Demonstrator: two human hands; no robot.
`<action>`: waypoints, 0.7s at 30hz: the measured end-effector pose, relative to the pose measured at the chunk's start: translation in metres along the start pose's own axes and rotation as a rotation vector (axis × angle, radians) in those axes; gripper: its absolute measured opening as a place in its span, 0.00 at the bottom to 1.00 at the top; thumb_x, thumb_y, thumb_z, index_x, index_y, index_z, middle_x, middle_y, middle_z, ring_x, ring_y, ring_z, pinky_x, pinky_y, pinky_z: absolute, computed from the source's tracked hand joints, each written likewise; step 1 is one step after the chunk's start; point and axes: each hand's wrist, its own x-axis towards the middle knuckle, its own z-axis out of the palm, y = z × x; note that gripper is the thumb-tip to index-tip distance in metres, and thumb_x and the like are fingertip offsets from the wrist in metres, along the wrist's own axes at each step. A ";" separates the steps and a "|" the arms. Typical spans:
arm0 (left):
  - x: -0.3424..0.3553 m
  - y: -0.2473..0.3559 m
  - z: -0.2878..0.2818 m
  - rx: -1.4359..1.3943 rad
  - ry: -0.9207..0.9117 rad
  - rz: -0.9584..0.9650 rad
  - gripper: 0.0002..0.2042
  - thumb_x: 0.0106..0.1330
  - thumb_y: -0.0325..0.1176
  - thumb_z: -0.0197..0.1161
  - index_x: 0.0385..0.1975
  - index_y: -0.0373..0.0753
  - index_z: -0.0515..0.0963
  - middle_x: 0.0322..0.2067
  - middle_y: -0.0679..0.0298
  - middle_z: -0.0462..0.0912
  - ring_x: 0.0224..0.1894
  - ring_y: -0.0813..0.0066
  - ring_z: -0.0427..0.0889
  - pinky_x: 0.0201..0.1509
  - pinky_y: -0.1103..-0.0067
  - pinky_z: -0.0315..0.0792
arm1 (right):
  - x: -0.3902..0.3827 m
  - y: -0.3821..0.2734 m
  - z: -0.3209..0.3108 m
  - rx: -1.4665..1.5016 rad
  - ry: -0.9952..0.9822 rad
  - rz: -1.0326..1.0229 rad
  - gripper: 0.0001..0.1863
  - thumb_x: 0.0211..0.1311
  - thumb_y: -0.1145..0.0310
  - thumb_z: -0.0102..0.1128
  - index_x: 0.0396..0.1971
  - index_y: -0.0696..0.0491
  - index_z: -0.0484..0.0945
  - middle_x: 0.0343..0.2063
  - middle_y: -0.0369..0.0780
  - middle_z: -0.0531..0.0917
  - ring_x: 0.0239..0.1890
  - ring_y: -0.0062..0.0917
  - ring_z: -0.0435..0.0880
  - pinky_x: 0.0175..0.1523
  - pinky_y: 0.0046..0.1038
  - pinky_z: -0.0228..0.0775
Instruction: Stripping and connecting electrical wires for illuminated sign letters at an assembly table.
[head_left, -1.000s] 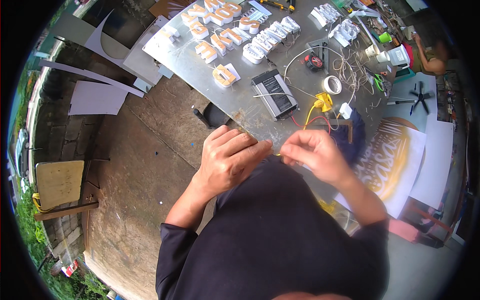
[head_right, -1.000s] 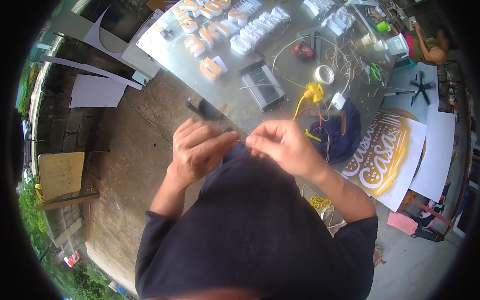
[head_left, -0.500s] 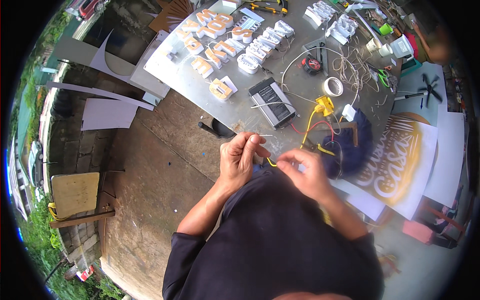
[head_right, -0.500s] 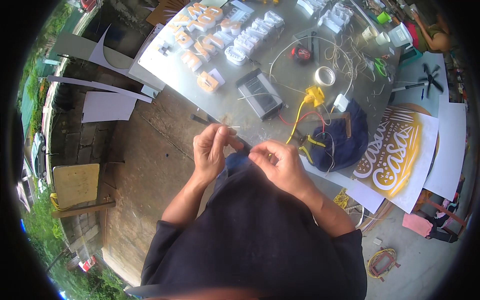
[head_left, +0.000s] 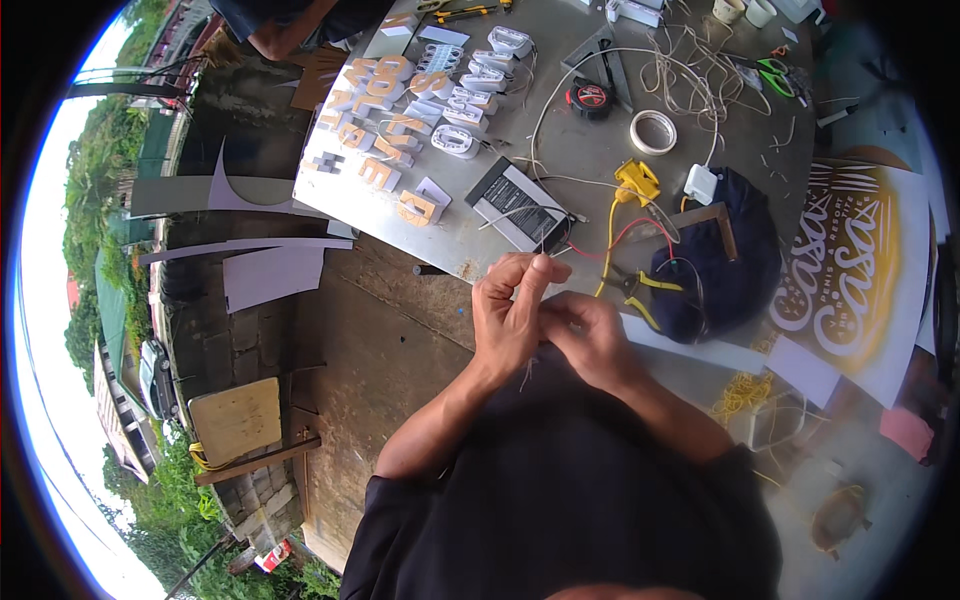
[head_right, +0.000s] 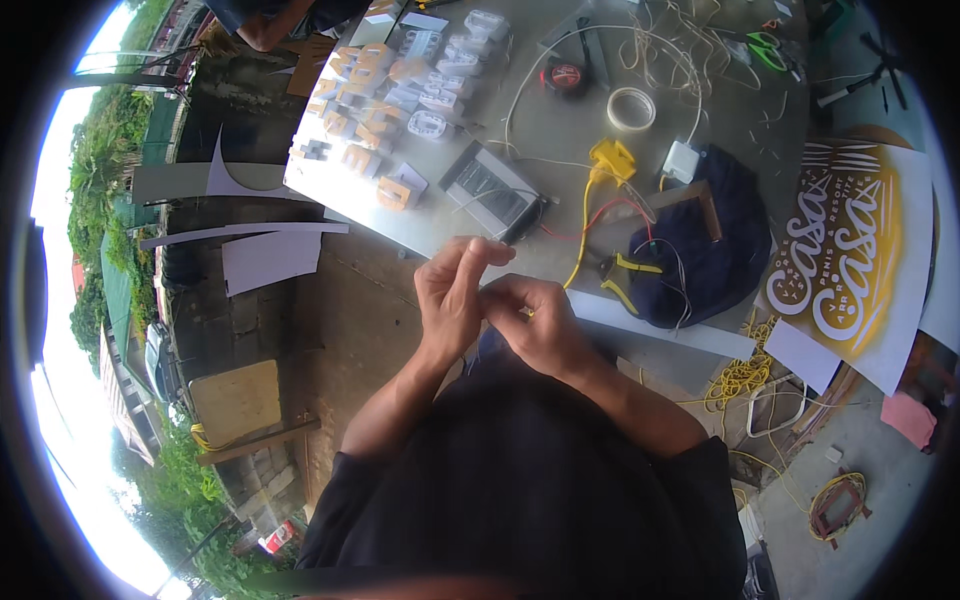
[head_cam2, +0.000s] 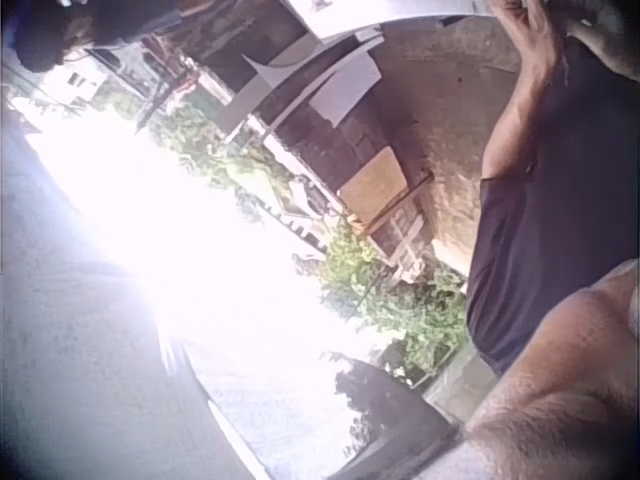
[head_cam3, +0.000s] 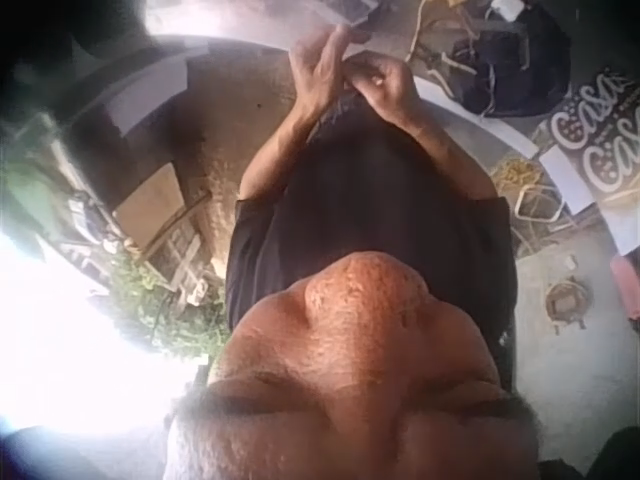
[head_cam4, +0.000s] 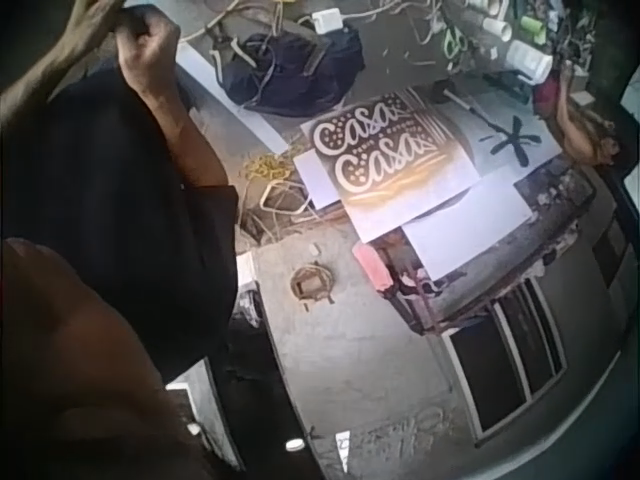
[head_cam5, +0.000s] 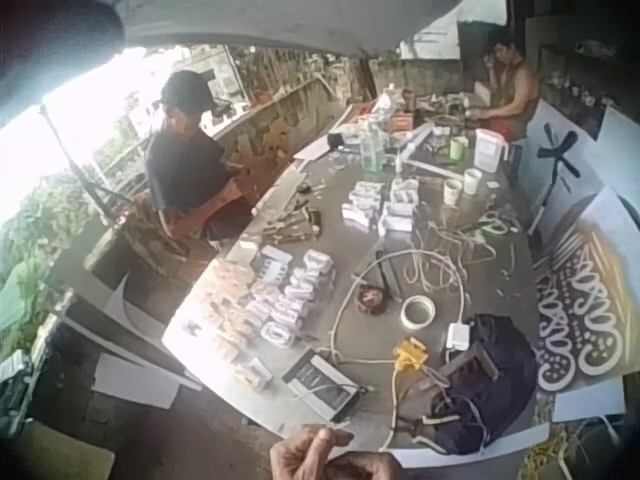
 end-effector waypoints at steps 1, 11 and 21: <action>0.002 0.003 0.005 0.025 -0.006 -0.017 0.16 0.78 0.35 0.56 0.38 0.29 0.87 0.33 0.60 0.88 0.38 0.79 0.83 0.44 0.79 0.75 | 0.000 0.005 -0.005 0.084 -0.010 0.028 0.09 0.70 0.73 0.59 0.33 0.62 0.83 0.28 0.38 0.86 0.33 0.18 0.82 0.40 0.24 0.74; 0.010 0.003 0.021 -0.034 -0.066 -0.211 0.14 0.75 0.38 0.61 0.42 0.33 0.88 0.37 0.62 0.90 0.42 0.78 0.83 0.53 0.77 0.73 | 0.008 0.018 -0.041 -0.259 0.033 -0.200 0.03 0.71 0.76 0.55 0.37 0.60 0.74 0.25 0.46 0.84 0.30 0.42 0.87 0.35 0.38 0.77; 0.026 0.005 0.029 -0.284 -0.231 -0.308 0.13 0.74 0.36 0.64 0.43 0.31 0.86 0.36 0.62 0.87 0.35 0.78 0.85 0.43 0.80 0.78 | 0.019 0.003 -0.063 0.279 -0.044 0.096 0.08 0.76 0.69 0.56 0.46 0.58 0.79 0.25 0.31 0.80 0.27 0.15 0.77 0.34 0.23 0.69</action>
